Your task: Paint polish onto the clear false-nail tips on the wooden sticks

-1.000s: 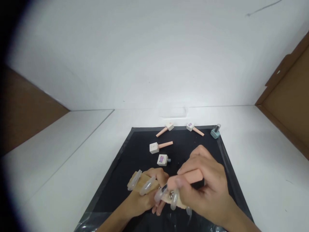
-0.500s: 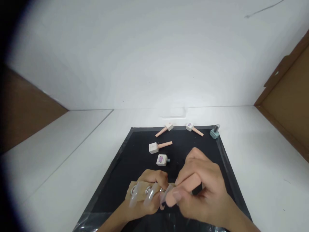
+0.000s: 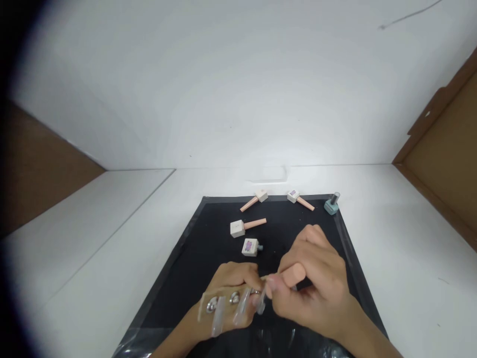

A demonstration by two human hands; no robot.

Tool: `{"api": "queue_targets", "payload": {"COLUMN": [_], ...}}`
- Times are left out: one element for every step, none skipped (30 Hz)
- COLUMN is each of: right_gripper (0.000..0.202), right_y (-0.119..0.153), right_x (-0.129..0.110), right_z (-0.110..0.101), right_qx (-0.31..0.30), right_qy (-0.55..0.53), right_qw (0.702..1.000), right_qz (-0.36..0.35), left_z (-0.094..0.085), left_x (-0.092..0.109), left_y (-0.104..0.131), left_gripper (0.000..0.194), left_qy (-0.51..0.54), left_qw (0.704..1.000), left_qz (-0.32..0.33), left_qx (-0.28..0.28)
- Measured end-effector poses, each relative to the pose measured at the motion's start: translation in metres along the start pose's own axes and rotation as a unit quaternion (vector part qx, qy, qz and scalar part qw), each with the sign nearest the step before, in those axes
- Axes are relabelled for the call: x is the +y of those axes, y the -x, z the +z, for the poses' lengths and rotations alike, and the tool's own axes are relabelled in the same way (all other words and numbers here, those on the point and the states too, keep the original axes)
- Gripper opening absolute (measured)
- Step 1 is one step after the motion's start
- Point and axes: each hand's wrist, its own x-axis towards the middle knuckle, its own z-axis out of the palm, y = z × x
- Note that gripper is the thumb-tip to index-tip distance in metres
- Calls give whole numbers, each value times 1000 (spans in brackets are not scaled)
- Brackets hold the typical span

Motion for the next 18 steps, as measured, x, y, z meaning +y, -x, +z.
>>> {"api": "queue_targets", "payload": {"right_gripper": [19,18,18,18,18,18,19,19,19,19,19,19,18,18,18,18,18,19], "right_y": [0,0,-1,-1,-1,-2,-2,-2,-2,-2,-2,-1,-1,-2,-2,-2,-2,-1], "right_x": [0,1,0,0,-1,-2,-2,-2,-2,-2,-2,-2,-2,-2,-2,-2,-2,-2], "right_z": [0,-1,0,0,1,1,2,2,2,1,1,0,0,0,1,1,2,2], "right_qx": [8,12,11,5,-5,-15,-22,-24,-19,-8,6,17,20,14,1,-12,-24,-28], "right_qy": [8,4,-10,-25,-37,-41,-37,-24,-7,9,19,18,7,-10,-30,-44,-48,-43], "right_qw": [1000,1000,1000,1000,999,999,999,999,1000,1000,1000,1000,1000,1000,1000,999,999,999], "right_qz": [0,0,-3,-6,-10,-13,-12,-8,0,8,13,15,14,11,5,-2,-3,-2], "left_z": [0,0,0,0,0,0,0,-1,-1,-1,-1,-1,-1,-1,-1,-1,-1,0], "left_x": [-1,-2,-3,-4,-5,-6,-7,-7,-7,-6,-6,-6,-7,-7,-8,-9,-9,-9], "left_y": [0,1,1,2,3,3,4,4,4,5,5,5,5,5,5,6,6,6], "left_gripper": [9,9,9,9,10,11,12,12,13,13,12,12,11,12,12,13,13,13], "left_qy": [2,6,10,12,12,11,8,5,3,4,5,5,6,7,9,11,14,17], "left_qw": [1000,1000,1000,1000,999,999,999,999,1000,1000,1000,1000,1000,1000,1000,1000,999,999], "left_qz": [0,3,11,20,30,36,38,32,23,13,7,5,4,6,12,17,20,21], "left_qx": [-3,-7,-9,-10,-11,-13,-15,-15,-17,-20,-21,-23,-25,-25,-24,-23,-21,-21]}}
